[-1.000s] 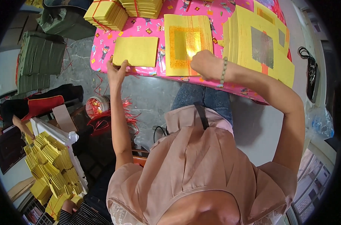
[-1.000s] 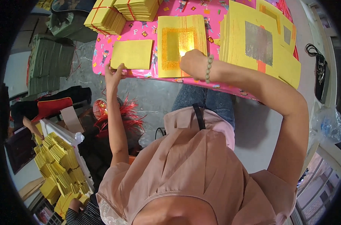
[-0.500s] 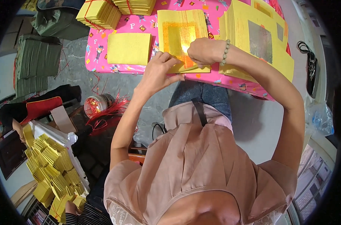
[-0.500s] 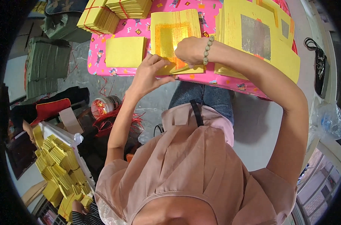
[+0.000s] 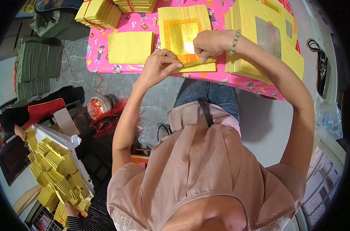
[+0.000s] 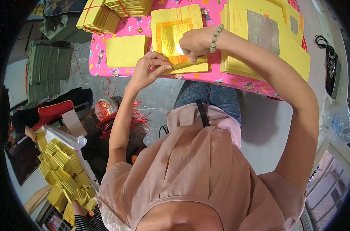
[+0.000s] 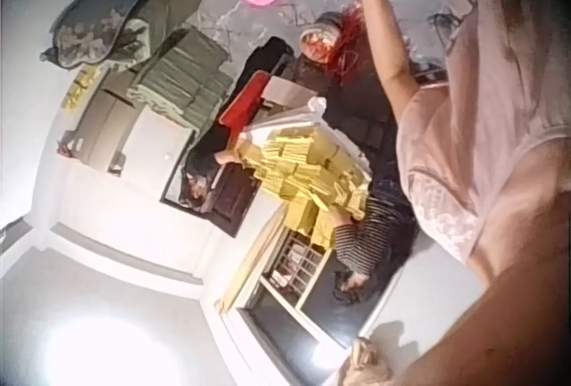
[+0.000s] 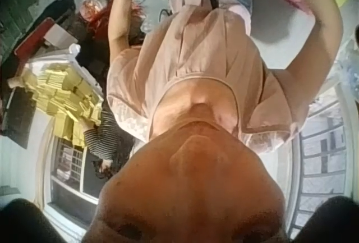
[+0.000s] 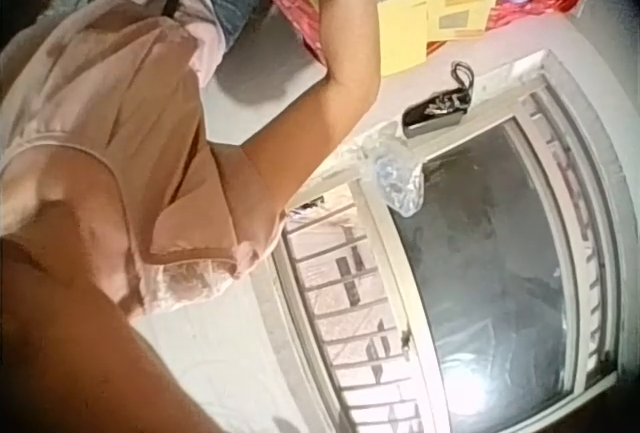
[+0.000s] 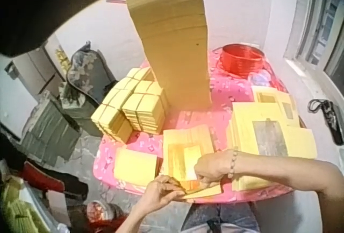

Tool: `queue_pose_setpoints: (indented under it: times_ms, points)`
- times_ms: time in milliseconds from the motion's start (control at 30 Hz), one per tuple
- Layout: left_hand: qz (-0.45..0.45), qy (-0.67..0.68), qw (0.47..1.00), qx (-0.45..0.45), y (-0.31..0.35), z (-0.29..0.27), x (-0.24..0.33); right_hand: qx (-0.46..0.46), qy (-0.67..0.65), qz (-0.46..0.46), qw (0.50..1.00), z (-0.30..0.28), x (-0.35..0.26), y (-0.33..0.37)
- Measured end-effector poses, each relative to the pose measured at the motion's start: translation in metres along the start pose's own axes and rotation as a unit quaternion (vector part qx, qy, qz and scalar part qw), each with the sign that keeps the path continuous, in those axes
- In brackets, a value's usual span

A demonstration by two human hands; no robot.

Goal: Bundling stacks of yellow paper with red string and applying decorative foil squares.

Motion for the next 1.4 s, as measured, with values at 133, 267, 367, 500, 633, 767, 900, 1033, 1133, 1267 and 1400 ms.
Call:
queue_pose_setpoints:
  times_ms: [133,267,367,500,633,767,900,1033,1133,1267,1400]
  points:
    - [-0.013,0.006,1.0,-0.002,-0.002,0.001,0.001,0.0,0.034,-0.008,0.999,0.003,0.004,-0.004]
    - [-0.026,0.006,1.0,-0.002,-0.001,0.0,-0.002,0.004,-0.002,-0.005,1.0,0.002,0.003,-0.004]
    - [-0.038,0.008,0.999,-0.008,-0.002,0.0,-0.003,0.008,-0.02,-0.003,1.0,0.002,0.005,-0.003]
    - [-0.043,0.009,0.999,-0.008,-0.003,0.001,-0.003,0.014,-0.021,-0.005,1.0,0.003,0.008,-0.005]
    - [-0.043,0.01,0.999,-0.007,-0.003,0.0,-0.002,0.015,-0.036,0.008,0.999,0.005,0.011,-0.006]
    - [-0.048,0.012,0.999,-0.009,-0.002,0.0,-0.002,0.021,-0.033,0.0,0.999,0.004,0.009,-0.004]
    - [-0.041,0.018,0.999,0.0,-0.002,0.001,-0.002,0.018,-0.025,-0.005,1.0,0.005,0.009,-0.007]
    - [-0.052,0.009,0.999,-0.01,-0.004,0.0,-0.002,0.015,-0.045,0.009,0.999,0.005,0.012,-0.005]
    - [-0.047,0.016,0.999,-0.007,-0.004,0.0,-0.002,0.02,-0.023,-0.01,0.999,0.004,0.011,-0.006]
    - [-0.04,-0.001,0.999,0.005,-0.005,0.0,0.001,0.028,-0.013,-0.022,0.999,0.009,0.012,-0.009]
    - [-0.029,-0.024,0.999,0.008,-0.005,-0.001,0.01,0.079,0.038,-0.064,0.994,0.014,0.002,-0.003]
Point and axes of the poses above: each hand's wrist, its own y-axis away from the middle knuckle, its own z-axis out of the palm, x = y × z, the point moved 4 cm from there along -y, towards the middle knuckle
